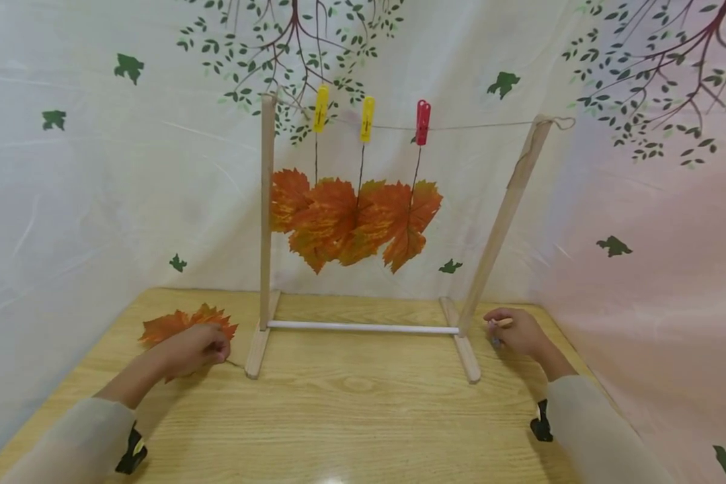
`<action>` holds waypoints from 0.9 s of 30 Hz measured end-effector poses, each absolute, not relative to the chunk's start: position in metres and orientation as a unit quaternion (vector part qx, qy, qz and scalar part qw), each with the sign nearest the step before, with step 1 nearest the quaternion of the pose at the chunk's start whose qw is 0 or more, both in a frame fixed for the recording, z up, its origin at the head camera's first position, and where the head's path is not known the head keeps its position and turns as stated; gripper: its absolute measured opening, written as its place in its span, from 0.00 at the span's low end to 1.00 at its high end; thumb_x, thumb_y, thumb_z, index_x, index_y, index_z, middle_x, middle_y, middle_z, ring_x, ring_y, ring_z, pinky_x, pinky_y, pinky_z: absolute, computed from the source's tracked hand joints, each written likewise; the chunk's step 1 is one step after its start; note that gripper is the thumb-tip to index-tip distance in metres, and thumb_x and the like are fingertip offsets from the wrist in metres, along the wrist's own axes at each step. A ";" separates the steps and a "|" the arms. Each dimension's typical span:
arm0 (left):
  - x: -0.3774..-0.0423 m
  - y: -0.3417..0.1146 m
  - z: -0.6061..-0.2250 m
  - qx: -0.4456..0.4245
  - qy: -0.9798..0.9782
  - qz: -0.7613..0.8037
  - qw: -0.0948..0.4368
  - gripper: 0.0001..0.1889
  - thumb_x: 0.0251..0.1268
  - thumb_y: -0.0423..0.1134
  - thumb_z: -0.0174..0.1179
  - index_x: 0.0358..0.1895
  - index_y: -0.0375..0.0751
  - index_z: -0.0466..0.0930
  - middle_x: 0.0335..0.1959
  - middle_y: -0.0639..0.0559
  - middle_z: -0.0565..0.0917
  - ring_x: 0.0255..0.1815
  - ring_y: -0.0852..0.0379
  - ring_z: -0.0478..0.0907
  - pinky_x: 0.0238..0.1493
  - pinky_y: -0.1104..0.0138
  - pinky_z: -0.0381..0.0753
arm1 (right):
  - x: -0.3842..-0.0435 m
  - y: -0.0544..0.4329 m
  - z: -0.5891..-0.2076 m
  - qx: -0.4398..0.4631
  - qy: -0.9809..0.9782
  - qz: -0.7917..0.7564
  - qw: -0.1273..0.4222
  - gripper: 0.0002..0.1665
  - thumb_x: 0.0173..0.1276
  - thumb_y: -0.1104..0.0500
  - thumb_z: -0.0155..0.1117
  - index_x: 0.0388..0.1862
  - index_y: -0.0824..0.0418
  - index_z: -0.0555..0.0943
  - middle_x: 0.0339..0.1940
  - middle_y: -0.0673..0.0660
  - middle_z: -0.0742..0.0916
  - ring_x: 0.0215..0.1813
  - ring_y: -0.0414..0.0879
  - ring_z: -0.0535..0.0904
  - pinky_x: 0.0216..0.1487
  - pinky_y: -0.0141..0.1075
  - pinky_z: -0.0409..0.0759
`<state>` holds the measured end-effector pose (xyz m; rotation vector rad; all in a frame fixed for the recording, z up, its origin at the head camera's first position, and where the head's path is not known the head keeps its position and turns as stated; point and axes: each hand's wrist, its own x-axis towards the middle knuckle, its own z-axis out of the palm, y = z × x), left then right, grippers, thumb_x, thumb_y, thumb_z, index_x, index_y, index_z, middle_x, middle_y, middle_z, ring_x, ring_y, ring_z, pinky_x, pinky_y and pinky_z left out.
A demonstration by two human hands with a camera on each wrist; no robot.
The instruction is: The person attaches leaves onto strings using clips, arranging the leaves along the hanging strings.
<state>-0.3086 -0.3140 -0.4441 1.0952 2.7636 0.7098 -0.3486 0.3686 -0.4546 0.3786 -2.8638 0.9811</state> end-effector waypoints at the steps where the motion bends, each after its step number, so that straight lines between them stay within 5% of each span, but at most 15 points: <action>1: -0.307 -0.315 -0.442 0.358 0.903 0.233 0.047 0.13 0.71 0.27 0.62 0.28 0.47 0.76 0.27 0.61 0.72 0.30 0.67 0.66 0.31 0.69 0.67 | -0.347 0.369 -0.453 0.127 -0.936 0.325 0.049 0.15 0.73 0.64 0.65 0.56 0.69 0.83 0.56 0.72 0.84 0.52 0.66 0.85 0.48 0.52 0.85; 8: -0.295 -0.326 -0.432 0.333 0.922 0.194 0.036 0.14 0.70 0.26 0.61 0.29 0.49 0.75 0.25 0.63 0.71 0.29 0.68 0.67 0.32 0.69 0.67 | -0.341 0.374 -0.444 0.128 -0.931 0.339 0.037 0.24 0.74 0.61 0.65 0.64 0.72 0.76 0.57 0.75 0.84 0.55 0.68 0.83 0.51 0.53 0.84; 16: -0.284 -0.335 -0.423 0.308 0.935 0.177 0.006 0.11 0.71 0.29 0.62 0.32 0.48 0.75 0.26 0.63 0.72 0.29 0.67 0.67 0.32 0.69 0.68 | -0.337 0.374 -0.435 0.151 -0.919 0.362 0.032 0.23 0.72 0.67 0.66 0.62 0.78 0.76 0.53 0.74 0.85 0.55 0.66 0.83 0.46 0.30 0.81; 22: -0.281 -0.333 -0.413 0.316 0.931 0.184 -0.004 0.04 0.71 0.29 0.63 0.38 0.42 0.85 0.34 0.59 0.85 0.35 0.66 0.78 0.36 0.64 0.81 | -0.338 0.376 -0.426 0.168 -0.920 0.354 0.029 0.23 0.71 0.68 0.66 0.62 0.78 0.77 0.53 0.73 0.85 0.53 0.63 0.84 0.45 0.31 0.82; 27: -0.278 -0.322 -0.397 0.308 0.928 0.210 0.002 0.04 0.73 0.32 0.62 0.42 0.41 0.86 0.35 0.57 0.86 0.34 0.66 0.79 0.35 0.66 0.81 | -0.338 0.380 -0.413 0.174 -0.926 0.334 0.026 0.24 0.69 0.67 0.68 0.60 0.79 0.77 0.50 0.73 0.86 0.51 0.62 0.85 0.45 0.33 0.83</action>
